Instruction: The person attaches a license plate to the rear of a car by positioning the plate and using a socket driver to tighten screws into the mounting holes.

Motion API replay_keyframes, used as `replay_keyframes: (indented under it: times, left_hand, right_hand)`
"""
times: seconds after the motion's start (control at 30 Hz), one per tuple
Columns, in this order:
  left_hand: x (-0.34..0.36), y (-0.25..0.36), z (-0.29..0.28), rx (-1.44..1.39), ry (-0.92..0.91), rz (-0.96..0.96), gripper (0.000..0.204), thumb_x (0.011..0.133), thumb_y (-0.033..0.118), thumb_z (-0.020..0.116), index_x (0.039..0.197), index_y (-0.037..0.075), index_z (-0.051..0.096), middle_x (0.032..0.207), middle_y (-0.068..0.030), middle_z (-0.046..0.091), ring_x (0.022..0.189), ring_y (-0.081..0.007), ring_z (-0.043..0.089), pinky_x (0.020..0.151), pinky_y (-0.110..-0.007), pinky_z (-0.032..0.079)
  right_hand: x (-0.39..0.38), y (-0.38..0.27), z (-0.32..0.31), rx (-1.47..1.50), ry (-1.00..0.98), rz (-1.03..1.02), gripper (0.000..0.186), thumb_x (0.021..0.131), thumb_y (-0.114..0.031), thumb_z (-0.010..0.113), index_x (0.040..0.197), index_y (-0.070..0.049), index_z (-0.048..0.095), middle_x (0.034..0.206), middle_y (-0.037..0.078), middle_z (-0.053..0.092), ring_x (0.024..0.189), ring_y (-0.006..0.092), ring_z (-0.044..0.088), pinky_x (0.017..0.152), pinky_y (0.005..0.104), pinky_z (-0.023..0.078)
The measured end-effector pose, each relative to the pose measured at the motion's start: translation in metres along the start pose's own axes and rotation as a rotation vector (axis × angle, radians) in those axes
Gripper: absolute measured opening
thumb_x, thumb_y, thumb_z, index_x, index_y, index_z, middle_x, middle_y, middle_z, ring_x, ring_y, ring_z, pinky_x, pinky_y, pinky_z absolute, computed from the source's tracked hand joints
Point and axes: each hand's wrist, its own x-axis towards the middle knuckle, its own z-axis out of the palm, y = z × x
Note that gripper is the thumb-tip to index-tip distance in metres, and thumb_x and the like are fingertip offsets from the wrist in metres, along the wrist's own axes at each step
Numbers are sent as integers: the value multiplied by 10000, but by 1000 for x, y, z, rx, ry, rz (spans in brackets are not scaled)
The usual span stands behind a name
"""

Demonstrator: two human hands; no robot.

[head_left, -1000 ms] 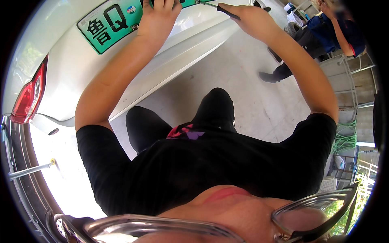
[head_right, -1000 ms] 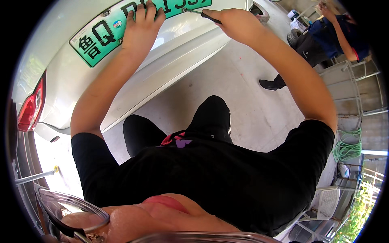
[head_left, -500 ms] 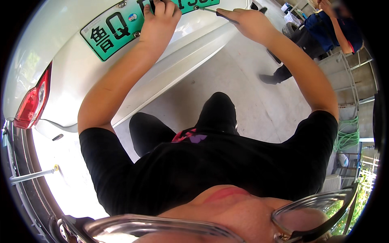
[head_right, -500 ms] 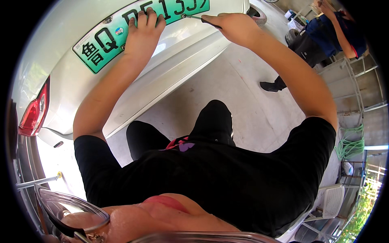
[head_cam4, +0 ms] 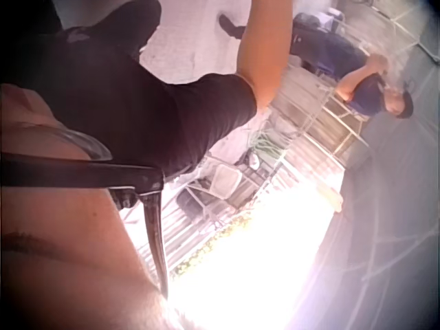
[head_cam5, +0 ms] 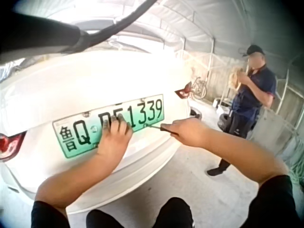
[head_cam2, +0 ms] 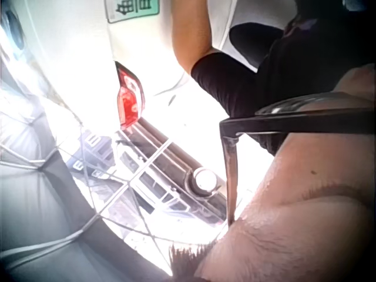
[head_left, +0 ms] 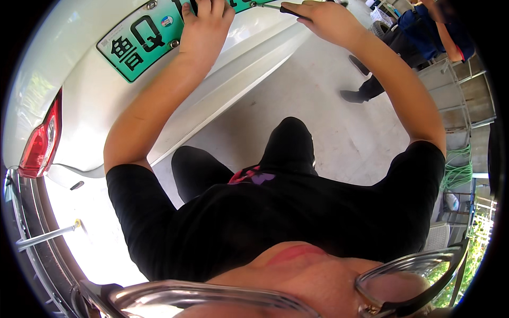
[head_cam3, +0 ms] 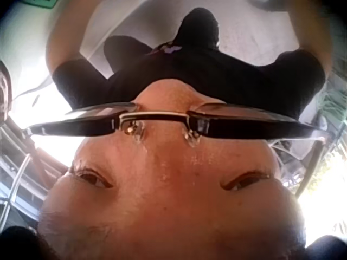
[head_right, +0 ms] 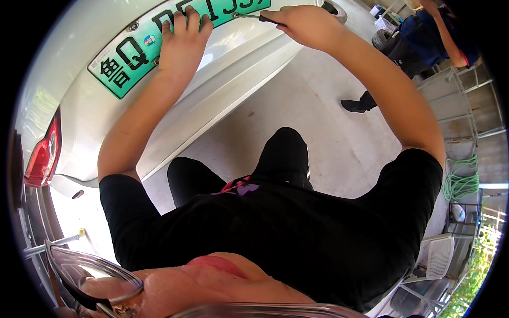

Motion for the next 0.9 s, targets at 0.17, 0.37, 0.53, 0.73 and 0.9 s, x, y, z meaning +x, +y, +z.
replay_keyframes:
  times: [0.17, 0.37, 0.53, 0.73, 0.9]
  left_hand:
    - [7, 12, -3, 4, 23, -28, 458, 847, 173, 772, 1285, 151, 644, 1364, -175, 597, 1196, -353, 601, 927, -529, 634]
    - [12, 19, 1, 34, -41, -84, 363, 862, 175, 753, 1206, 109, 657, 1352, -194, 608, 1203, -380, 605, 901, -565, 639]
    - [7, 13, 0, -7, 17, -72, 397, 866, 156, 748, 1250, 114, 659, 1402, -208, 601, 1255, -375, 601, 940, -534, 633]
    - [1, 16, 3, -57, 8, -120, 401, 880, 163, 734, 1270, 110, 664, 1438, -210, 583, 1288, -382, 587, 994, -544, 607]
    - [-1, 9, 2, -73, 31, -113, 412, 876, 173, 732, 1266, 61, 662, 1446, -234, 577, 1307, -396, 575, 1031, -557, 586]
  right_hand:
    - [-7, -2, 46, 474, 114, 254, 424, 997, -172, 695, 1420, -162, 682, 992, 181, 768, 790, 310, 725, 750, 405, 578]
    - [-13, -3, 23, 319, 184, 169, 383, 995, -206, 713, 1376, -171, 693, 999, 171, 771, 801, 309, 728, 767, 397, 588]
    - [-5, 14, -22, 290, 305, 218, 352, 976, -283, 747, 1317, -200, 728, 949, 81, 786, 787, 214, 742, 761, 348, 591]
    - [7, -1, -17, 394, 354, 271, 329, 961, -199, 732, 1283, -130, 743, 957, 126, 773, 803, 230, 722, 767, 356, 573]
    - [14, 4, -25, 345, 359, 309, 360, 990, -313, 742, 1333, -203, 738, 941, 65, 775, 790, 178, 709, 743, 328, 559]
